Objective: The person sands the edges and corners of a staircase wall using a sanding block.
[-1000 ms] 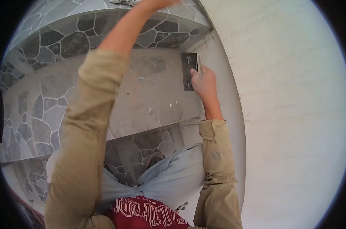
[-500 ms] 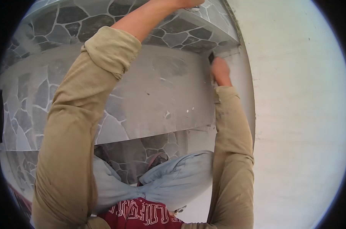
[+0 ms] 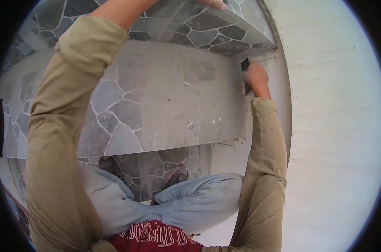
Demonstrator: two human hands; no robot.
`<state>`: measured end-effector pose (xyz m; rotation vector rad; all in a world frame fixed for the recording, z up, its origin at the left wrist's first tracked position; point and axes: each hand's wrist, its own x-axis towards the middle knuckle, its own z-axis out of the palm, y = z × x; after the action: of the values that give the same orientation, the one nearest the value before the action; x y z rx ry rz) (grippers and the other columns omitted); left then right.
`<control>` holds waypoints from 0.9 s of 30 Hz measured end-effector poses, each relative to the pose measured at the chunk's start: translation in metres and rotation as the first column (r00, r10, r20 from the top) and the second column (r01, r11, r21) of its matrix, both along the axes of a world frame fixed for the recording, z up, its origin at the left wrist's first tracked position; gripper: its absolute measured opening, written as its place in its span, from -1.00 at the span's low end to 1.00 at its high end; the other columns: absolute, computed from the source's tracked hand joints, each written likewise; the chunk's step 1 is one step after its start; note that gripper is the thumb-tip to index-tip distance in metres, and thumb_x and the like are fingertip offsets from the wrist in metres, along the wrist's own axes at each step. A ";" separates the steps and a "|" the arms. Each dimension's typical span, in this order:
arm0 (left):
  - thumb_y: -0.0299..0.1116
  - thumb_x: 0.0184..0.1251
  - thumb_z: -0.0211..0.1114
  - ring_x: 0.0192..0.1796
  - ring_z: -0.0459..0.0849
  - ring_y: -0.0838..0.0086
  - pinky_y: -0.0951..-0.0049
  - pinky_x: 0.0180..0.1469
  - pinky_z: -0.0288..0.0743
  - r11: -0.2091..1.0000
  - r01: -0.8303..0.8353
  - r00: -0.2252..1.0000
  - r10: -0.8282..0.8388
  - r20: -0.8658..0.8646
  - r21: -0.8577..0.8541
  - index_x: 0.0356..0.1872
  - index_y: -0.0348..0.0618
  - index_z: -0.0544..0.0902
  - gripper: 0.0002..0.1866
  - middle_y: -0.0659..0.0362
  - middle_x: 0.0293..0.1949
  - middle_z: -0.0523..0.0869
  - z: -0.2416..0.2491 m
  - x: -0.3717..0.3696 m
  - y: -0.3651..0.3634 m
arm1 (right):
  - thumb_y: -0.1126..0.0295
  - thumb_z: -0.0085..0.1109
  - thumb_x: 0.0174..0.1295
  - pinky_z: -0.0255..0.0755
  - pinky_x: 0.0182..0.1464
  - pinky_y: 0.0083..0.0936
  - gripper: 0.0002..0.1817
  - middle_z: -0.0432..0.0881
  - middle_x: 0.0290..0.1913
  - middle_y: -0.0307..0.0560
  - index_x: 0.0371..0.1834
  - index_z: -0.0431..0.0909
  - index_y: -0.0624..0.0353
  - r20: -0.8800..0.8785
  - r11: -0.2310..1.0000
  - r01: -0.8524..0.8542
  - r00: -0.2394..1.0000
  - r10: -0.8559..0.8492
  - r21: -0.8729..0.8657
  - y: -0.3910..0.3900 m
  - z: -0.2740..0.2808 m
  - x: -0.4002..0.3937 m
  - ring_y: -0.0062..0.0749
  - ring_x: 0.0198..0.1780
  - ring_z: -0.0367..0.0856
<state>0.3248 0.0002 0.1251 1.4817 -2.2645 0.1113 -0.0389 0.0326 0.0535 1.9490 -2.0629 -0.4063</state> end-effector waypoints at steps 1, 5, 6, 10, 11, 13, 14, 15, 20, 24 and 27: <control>0.34 0.11 0.35 0.39 0.53 0.05 0.08 0.39 0.40 1.000 0.000 1.000 0.000 -0.003 0.009 0.42 -0.05 0.50 -0.08 -0.05 0.35 0.58 0.007 0.004 0.004 | 0.31 0.12 0.17 0.56 0.11 0.04 -0.68 0.69 -0.01 0.39 -0.11 0.66 0.28 -0.018 1.000 0.010 1.000 -0.010 0.015 -0.001 0.000 -0.002 0.30 0.06 0.68; 0.34 0.06 0.40 0.46 0.45 0.06 0.08 0.45 0.31 0.918 0.288 0.954 -0.300 0.002 0.273 0.52 -0.01 0.37 0.03 -0.04 0.44 0.48 0.015 0.020 0.000 | 0.30 0.15 0.15 0.56 0.13 0.02 -0.64 0.69 -0.01 0.39 -0.07 0.67 0.29 0.038 1.000 0.011 0.999 -0.011 0.000 -0.013 -0.047 -0.022 0.30 0.07 0.67; 0.34 0.04 0.41 0.45 0.45 0.06 0.08 0.44 0.32 0.930 0.323 0.941 -0.335 0.041 0.174 0.51 -0.01 0.38 0.03 -0.05 0.44 0.49 0.011 0.023 -0.003 | 0.30 0.15 0.15 0.56 0.13 0.02 -0.64 0.69 -0.01 0.39 -0.07 0.67 0.29 0.032 1.000 0.013 0.999 -0.013 -0.001 -0.013 -0.047 -0.018 0.30 0.07 0.67; 0.30 0.04 0.44 0.40 0.52 0.06 0.11 0.40 0.37 0.941 0.288 0.950 -0.304 0.070 0.176 0.45 -0.06 0.45 -0.02 -0.08 0.38 0.55 0.009 0.036 -0.011 | 0.30 0.16 0.16 0.54 0.13 0.02 -0.64 0.70 -0.02 0.41 -0.07 0.67 0.32 0.032 0.999 0.046 0.998 -0.046 0.013 -0.005 -0.019 0.001 0.32 0.07 0.67; 0.27 0.03 0.46 0.37 0.54 0.07 0.13 0.38 0.39 0.925 0.316 0.945 -0.326 0.011 0.209 0.42 -0.09 0.49 -0.04 -0.08 0.35 0.57 0.015 0.043 0.001 | 0.32 0.16 0.16 0.54 0.13 0.02 -0.65 0.70 -0.04 0.41 -0.07 0.67 0.33 0.002 0.999 0.053 0.999 -0.053 0.003 -0.002 -0.007 0.007 0.32 0.07 0.67; 0.22 0.03 0.49 0.33 0.59 0.07 0.17 0.34 0.42 0.927 0.306 0.952 -0.301 -0.058 0.218 0.34 -0.14 0.57 -0.11 -0.09 0.30 0.62 0.011 0.037 0.009 | 0.36 0.15 0.15 0.54 0.11 0.04 -0.66 0.70 -0.09 0.43 -0.09 0.67 0.36 0.031 0.999 0.031 0.999 -0.030 -0.019 -0.004 -0.008 -0.010 0.34 0.06 0.66; 0.22 0.03 0.49 0.33 0.59 0.07 0.17 0.34 0.42 0.922 0.320 0.947 -0.314 -0.062 0.217 0.34 -0.14 0.57 -0.11 -0.09 0.30 0.62 0.010 0.033 0.006 | 0.36 0.15 0.15 0.54 0.11 0.04 -0.66 0.70 -0.09 0.43 -0.09 0.67 0.36 0.028 0.999 0.045 0.999 -0.045 -0.019 -0.008 -0.022 -0.018 0.34 0.06 0.66; 0.21 0.03 0.49 0.32 0.59 0.08 0.16 0.33 0.43 0.918 0.353 0.935 -0.351 -0.043 0.183 0.33 -0.13 0.59 -0.12 -0.08 0.30 0.63 0.008 0.032 0.001 | 0.36 0.16 0.15 0.54 0.12 0.03 -0.66 0.70 -0.09 0.43 -0.10 0.67 0.37 -0.017 1.000 0.009 1.000 -0.009 0.001 -0.014 -0.037 -0.022 0.35 0.05 0.66; 0.20 0.01 0.51 0.31 0.60 0.09 0.16 0.30 0.45 0.925 0.347 0.938 -0.340 -0.069 0.153 0.31 -0.10 0.61 -0.15 -0.08 0.28 0.64 0.010 0.046 0.013 | 0.31 0.22 0.12 0.55 0.11 0.03 -0.64 0.70 -0.09 0.43 -0.12 0.67 0.37 0.015 0.999 -0.043 0.999 0.044 -0.022 -0.022 -0.028 -0.007 0.35 0.03 0.66; 0.18 0.01 0.51 0.27 0.64 0.09 0.18 0.28 0.48 0.879 0.401 0.915 -0.395 -0.078 0.258 0.26 -0.10 0.66 -0.20 -0.08 0.23 0.68 0.010 0.040 0.004 | 0.28 0.24 0.07 0.54 0.11 0.04 -0.60 0.71 -0.10 0.42 -0.13 0.67 0.40 0.062 0.992 -0.124 0.990 0.123 0.012 -0.032 -0.058 -0.038 0.34 0.05 0.66; 0.17 0.01 0.51 0.25 0.65 0.08 0.19 0.27 0.49 0.909 0.383 0.923 -0.374 -0.084 0.164 0.23 -0.11 0.68 -0.22 -0.08 0.20 0.70 0.006 0.037 0.005 | 0.32 0.20 0.06 0.53 0.12 0.05 -0.62 0.70 -0.10 0.44 -0.13 0.66 0.41 0.020 0.997 -0.079 0.997 0.079 0.019 -0.036 -0.049 -0.035 0.36 0.07 0.65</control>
<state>0.3621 0.0050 0.1312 1.0776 -2.5261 -0.2501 -0.0735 -0.0032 0.0041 2.0461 -1.9931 -0.3944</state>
